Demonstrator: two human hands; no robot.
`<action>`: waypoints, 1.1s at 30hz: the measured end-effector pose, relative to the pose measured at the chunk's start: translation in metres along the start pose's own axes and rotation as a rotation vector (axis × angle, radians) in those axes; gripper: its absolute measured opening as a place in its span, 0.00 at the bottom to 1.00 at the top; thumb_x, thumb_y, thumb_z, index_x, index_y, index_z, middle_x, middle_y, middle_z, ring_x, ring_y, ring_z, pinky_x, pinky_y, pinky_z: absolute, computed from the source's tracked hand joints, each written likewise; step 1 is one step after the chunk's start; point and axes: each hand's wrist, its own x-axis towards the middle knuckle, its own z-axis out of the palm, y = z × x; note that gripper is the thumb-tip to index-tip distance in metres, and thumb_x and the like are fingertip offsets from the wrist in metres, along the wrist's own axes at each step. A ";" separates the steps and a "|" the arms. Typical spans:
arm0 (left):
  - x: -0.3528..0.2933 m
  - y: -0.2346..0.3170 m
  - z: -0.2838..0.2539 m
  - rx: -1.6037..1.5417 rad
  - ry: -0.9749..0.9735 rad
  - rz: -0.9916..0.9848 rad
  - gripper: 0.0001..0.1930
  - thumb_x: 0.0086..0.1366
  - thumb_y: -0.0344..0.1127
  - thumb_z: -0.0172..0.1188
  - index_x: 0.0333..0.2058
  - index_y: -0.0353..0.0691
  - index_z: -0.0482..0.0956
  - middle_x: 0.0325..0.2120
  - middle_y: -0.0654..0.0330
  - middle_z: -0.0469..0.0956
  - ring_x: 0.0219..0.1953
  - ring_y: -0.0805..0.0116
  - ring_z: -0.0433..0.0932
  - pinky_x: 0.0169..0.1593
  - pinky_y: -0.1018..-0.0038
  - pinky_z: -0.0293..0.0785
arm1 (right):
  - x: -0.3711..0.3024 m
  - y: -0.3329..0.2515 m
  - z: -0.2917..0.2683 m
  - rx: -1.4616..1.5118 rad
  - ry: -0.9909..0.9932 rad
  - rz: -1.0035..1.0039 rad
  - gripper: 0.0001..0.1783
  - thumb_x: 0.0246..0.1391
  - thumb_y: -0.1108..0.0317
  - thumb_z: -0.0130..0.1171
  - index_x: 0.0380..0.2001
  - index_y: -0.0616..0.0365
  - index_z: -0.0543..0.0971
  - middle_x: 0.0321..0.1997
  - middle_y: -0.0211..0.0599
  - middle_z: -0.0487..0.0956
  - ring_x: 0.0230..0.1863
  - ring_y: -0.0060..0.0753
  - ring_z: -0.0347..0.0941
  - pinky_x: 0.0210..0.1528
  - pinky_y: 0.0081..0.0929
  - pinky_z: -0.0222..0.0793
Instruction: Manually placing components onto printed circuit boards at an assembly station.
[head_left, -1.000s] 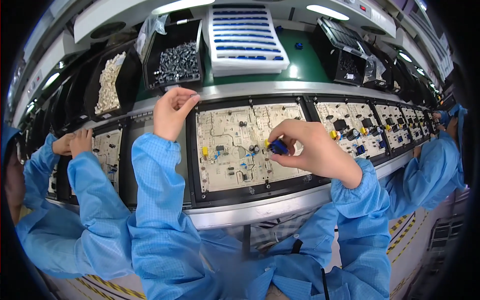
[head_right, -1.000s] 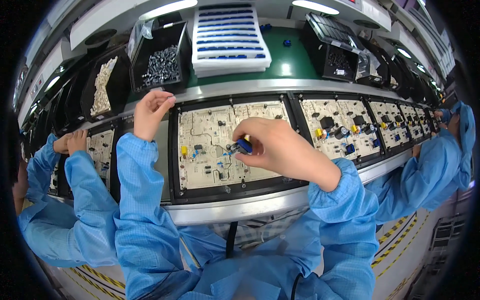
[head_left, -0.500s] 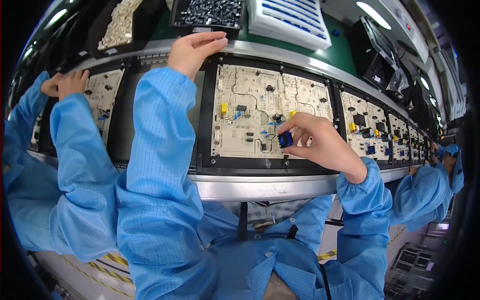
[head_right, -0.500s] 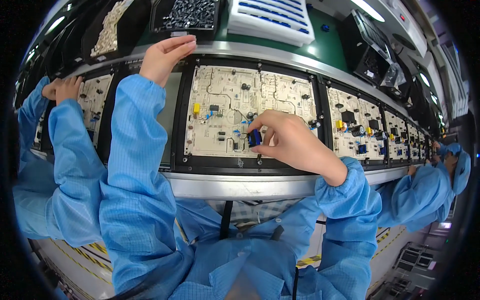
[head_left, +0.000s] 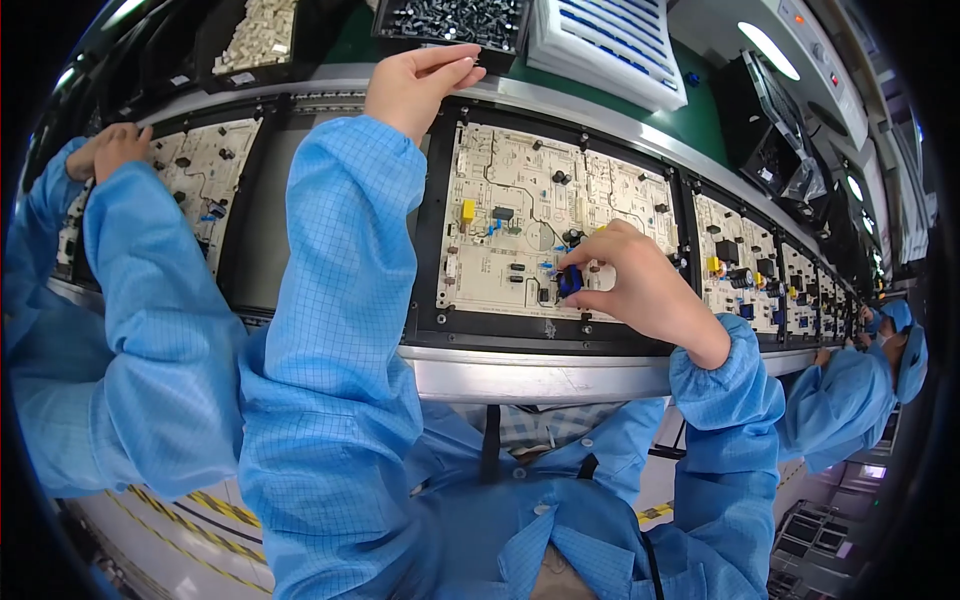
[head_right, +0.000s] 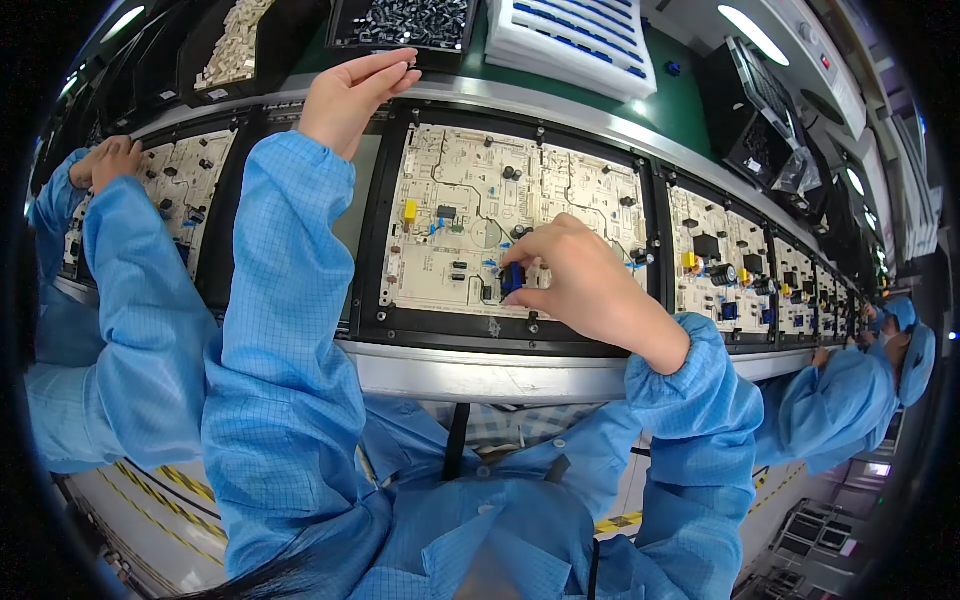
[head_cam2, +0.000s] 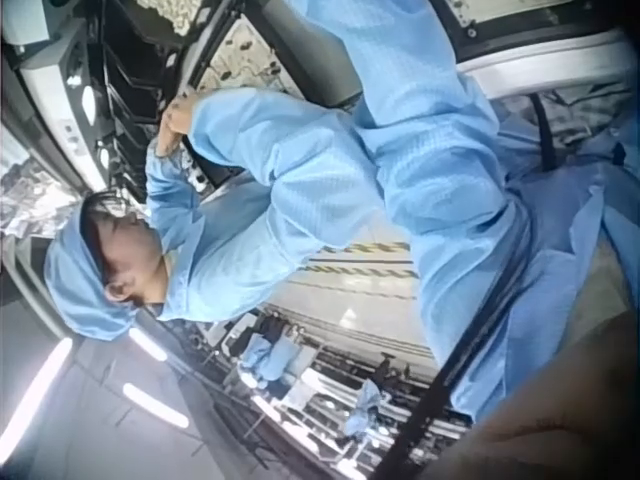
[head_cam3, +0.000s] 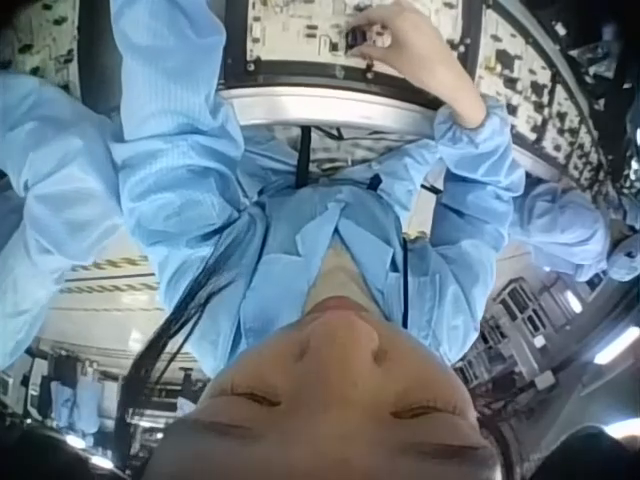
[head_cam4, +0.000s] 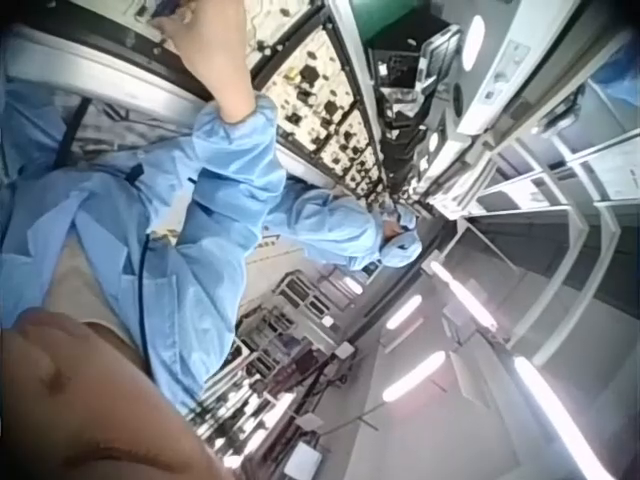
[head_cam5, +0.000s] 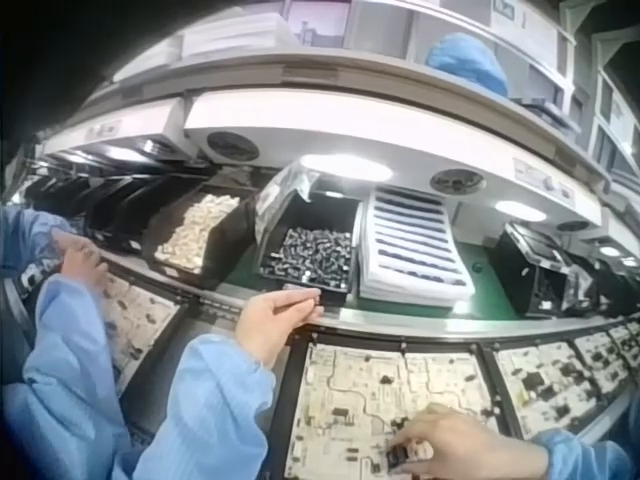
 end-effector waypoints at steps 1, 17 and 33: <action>0.000 0.000 0.002 -0.001 0.000 -0.001 0.13 0.61 0.27 0.57 0.45 0.34 0.78 0.39 0.54 0.79 0.42 0.67 0.79 0.50 0.76 0.72 | 0.000 0.001 -0.001 0.000 -0.001 0.001 0.20 0.33 0.72 0.71 0.35 0.56 0.80 0.31 0.35 0.76 0.38 0.35 0.69 0.43 0.30 0.66; -0.002 0.001 0.008 0.001 -0.023 0.034 0.12 0.60 0.28 0.58 0.43 0.36 0.79 0.37 0.53 0.80 0.41 0.67 0.79 0.49 0.76 0.74 | 0.002 0.006 0.003 0.015 0.010 0.009 0.20 0.34 0.69 0.72 0.36 0.57 0.81 0.32 0.37 0.77 0.39 0.37 0.70 0.43 0.30 0.66; -0.010 0.013 0.025 -0.063 -0.101 -0.025 0.14 0.59 0.25 0.57 0.45 0.32 0.76 0.37 0.55 0.79 0.38 0.71 0.78 0.47 0.79 0.73 | -0.011 -0.008 0.008 -0.182 0.058 -0.067 0.18 0.39 0.67 0.68 0.35 0.59 0.75 0.34 0.34 0.76 0.42 0.41 0.68 0.46 0.32 0.66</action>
